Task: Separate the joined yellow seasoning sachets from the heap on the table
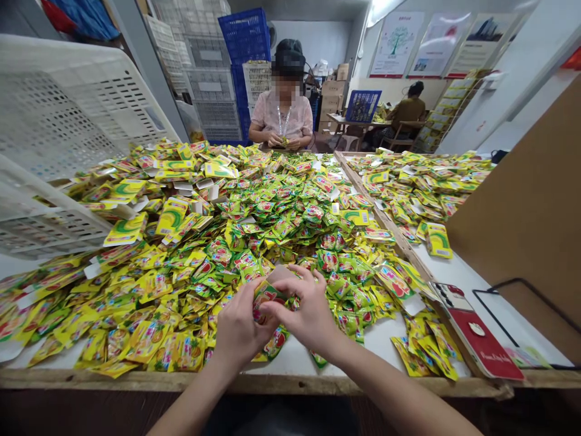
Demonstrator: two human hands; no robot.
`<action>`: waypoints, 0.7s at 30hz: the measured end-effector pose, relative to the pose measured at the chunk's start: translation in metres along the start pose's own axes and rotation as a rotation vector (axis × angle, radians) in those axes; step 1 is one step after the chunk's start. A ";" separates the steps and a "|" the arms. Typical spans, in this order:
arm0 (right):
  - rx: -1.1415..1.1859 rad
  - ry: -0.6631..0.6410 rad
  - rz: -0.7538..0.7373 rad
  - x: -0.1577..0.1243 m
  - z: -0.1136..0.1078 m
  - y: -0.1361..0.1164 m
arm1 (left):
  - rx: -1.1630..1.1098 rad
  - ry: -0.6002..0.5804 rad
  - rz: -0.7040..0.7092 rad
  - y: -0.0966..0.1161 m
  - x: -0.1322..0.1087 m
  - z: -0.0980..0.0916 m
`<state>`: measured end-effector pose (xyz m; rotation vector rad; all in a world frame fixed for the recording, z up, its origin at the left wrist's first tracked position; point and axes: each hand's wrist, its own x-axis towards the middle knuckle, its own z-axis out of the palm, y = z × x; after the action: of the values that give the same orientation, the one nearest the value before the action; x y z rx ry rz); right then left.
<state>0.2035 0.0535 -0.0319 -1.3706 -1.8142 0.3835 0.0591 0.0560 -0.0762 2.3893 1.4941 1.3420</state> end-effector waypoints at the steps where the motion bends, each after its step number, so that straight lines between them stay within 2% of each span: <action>1: 0.036 -0.047 0.034 0.000 0.001 0.000 | -0.029 -0.037 0.001 0.000 0.001 -0.001; 3: 0.125 -0.095 0.105 0.000 0.001 0.000 | -0.099 -0.101 -0.003 0.000 0.004 -0.006; 5: 0.275 -0.095 0.218 0.002 -0.001 0.001 | -0.190 -0.106 -0.057 0.001 0.008 -0.011; 9: 0.635 -0.073 0.443 0.003 -0.008 0.003 | -0.488 -0.135 -0.309 0.003 0.011 -0.018; 11: 0.726 -0.136 0.480 0.002 -0.010 0.003 | -0.646 -0.187 -0.400 0.004 0.009 -0.018; 13: 0.764 -0.206 0.493 -0.001 -0.010 0.001 | -0.720 -0.194 -0.432 0.006 0.006 -0.017; 17: 0.813 -0.258 0.464 -0.006 -0.003 -0.004 | -0.656 -0.103 -0.386 0.009 0.003 -0.013; 19: 0.819 -0.170 0.452 -0.008 0.001 -0.003 | -0.651 -0.055 -0.367 0.011 0.002 -0.011; 21: 0.795 0.098 0.435 -0.013 0.005 0.001 | -0.660 -0.010 -0.381 0.012 -0.002 -0.007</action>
<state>0.2016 0.0434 -0.0415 -1.1476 -1.0633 1.1055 0.0629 0.0455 -0.0681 1.6165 1.1674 1.4271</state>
